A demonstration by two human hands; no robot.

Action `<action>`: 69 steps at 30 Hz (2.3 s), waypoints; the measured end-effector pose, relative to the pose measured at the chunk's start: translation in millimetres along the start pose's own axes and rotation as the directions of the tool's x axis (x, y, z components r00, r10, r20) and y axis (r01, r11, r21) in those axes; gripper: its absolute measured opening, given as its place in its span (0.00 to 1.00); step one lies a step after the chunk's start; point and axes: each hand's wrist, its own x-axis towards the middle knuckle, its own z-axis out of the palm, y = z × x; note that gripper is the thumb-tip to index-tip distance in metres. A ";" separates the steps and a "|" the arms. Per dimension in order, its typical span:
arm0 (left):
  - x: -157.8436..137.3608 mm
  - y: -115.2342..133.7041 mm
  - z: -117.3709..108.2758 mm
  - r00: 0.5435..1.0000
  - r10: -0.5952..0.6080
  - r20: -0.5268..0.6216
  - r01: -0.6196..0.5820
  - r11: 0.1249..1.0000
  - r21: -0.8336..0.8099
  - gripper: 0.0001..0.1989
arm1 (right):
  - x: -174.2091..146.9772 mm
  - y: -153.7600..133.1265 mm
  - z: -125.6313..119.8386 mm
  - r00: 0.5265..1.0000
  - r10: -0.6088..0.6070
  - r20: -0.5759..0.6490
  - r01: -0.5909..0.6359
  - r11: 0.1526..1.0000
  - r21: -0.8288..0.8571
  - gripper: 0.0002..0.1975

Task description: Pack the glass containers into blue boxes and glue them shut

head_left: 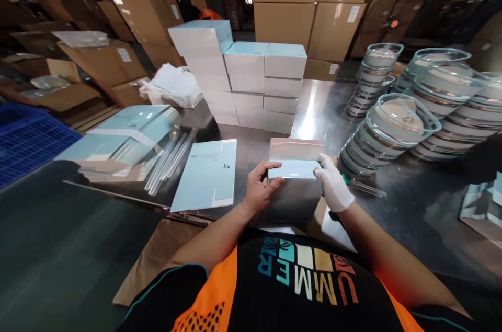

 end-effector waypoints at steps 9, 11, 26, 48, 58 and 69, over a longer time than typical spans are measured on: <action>11.4 -20.7 -5.5 0.969 0.229 -0.089 -0.243 0.942 -0.229 0.25 | -3.0 24.7 -29.4 0.875 -0.457 0.161 0.482 0.854 -0.197 0.28; 16.9 -18.7 -10.5 0.943 0.331 0.038 -0.320 0.930 -0.179 0.22 | -8.7 20.7 -31.5 0.816 -0.517 0.258 0.569 0.796 -0.204 0.18; 13.8 -20.3 -17.6 0.908 0.372 0.192 -0.347 0.925 -0.154 0.32 | -24.3 31.8 -24.5 0.941 -0.302 0.154 0.336 0.892 -0.303 0.43; 207.8 58.2 1.2 0.901 -0.419 -0.115 0.284 0.767 -0.575 0.24 | -37.1 50.7 -51.4 0.985 0.141 0.104 -0.123 0.979 -0.162 0.47; 366.7 71.9 -26.1 0.785 -0.478 -0.394 0.340 0.864 -0.370 0.30 | -49.2 82.0 -38.7 0.909 0.234 0.344 -0.043 0.876 -0.481 0.36; 342.6 38.9 -110.2 0.647 -0.054 -0.760 0.367 0.896 0.250 0.43 | -44.2 84.9 -36.5 0.910 0.275 0.310 -0.097 0.868 -0.487 0.35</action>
